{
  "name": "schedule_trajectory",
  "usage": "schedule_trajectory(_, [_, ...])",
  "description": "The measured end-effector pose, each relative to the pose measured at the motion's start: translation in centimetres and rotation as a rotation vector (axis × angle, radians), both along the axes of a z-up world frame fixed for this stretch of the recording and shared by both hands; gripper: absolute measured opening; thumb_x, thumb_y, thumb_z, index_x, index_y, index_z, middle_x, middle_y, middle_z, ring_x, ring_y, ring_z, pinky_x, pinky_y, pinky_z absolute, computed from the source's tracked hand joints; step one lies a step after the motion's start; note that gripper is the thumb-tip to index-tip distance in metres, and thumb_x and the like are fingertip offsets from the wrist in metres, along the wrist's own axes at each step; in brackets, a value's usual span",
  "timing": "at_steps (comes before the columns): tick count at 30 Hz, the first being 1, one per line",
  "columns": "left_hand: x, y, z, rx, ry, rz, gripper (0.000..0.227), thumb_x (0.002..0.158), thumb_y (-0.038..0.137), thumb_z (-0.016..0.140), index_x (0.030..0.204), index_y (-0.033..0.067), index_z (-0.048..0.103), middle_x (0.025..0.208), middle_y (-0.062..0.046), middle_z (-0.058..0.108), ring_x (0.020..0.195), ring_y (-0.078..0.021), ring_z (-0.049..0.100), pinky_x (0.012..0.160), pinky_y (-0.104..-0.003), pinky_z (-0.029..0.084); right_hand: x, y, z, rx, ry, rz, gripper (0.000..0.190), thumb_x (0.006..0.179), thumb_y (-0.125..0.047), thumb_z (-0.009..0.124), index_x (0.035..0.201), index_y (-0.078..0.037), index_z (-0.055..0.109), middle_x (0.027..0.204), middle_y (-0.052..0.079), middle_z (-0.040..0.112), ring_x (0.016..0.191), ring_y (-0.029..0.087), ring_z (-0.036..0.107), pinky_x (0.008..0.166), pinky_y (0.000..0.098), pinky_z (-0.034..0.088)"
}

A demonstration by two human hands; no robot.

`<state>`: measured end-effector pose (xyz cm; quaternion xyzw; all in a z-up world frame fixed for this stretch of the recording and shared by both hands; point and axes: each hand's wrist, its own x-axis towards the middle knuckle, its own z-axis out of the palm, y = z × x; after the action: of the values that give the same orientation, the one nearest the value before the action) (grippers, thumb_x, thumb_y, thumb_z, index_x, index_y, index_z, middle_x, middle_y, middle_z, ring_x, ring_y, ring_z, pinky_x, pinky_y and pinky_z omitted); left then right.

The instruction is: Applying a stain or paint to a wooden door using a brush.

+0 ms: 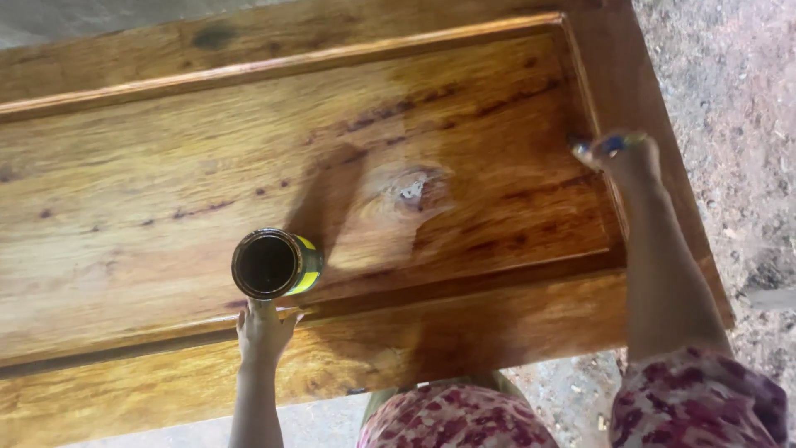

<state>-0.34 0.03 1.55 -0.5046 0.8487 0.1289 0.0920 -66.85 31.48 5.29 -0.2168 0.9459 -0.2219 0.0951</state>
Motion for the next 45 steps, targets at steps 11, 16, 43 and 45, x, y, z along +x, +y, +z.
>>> schedule_trajectory(11, [0.1, 0.1, 0.8, -0.042, 0.130, -0.058, 0.091, 0.072, 0.041, 0.085, 0.146, 0.0115, 0.043, 0.152, -0.027, 0.045, 0.132, -0.0415, 0.052, 0.108, -0.054, 0.043, 4.9, 5.3, 3.9, 0.036, -0.165, -0.068, 0.008, 0.099, -0.023, 0.075, 0.104, -0.017, 0.074, 0.097, 0.006, 0.075, 0.077, 0.015, 0.070, 0.061, 0.0326, 0.058])
schedule_trajectory(16, [0.3, -0.2, 0.4, -0.113, 0.151, -0.118, 0.096, 0.069, 0.041, 0.087, 0.146, 0.0051, 0.040, 0.150, -0.029, 0.043, 0.130, -0.0435, 0.050, 0.102, -0.058, 0.041, 13.3, -0.9, -0.1, -0.319, -0.122, -0.153, 0.025, 0.105, -0.014, 0.065, 0.083, -0.003, 0.068, 0.081, 0.012, 0.066, 0.063, 0.018, 0.051, 0.054, 0.0315, 0.042])
schedule_trajectory(43, [0.8, -0.7, 0.9, -0.043, 0.102, -0.154, 0.100, 0.072, 0.045, 0.084, 0.153, 0.0118, 0.035, 0.157, -0.019, 0.040, 0.131, -0.0404, 0.054, 0.106, -0.056, 0.044, 10.4, 7.9, -2.8, -0.510, 0.267, -0.234, 0.017, 0.095, -0.022, 0.087, 0.094, -0.010, 0.076, 0.092, 0.007, 0.077, 0.079, 0.019, 0.071, 0.070, 0.0364, 0.059])
schedule_trajectory(45, [0.6, -0.7, 1.0, -0.039, 0.123, -0.164, 0.102, 0.071, 0.044, 0.084, 0.154, 0.0115, 0.033, 0.159, -0.019, 0.037, 0.130, -0.0406, 0.053, 0.105, -0.057, 0.043, 10.8, 7.2, -1.8, -0.272, 0.425, -0.229, 0.019, 0.094, -0.022, 0.089, 0.092, -0.009, 0.076, 0.089, 0.010, 0.076, 0.074, 0.022, 0.072, 0.064, 0.0379, 0.058])
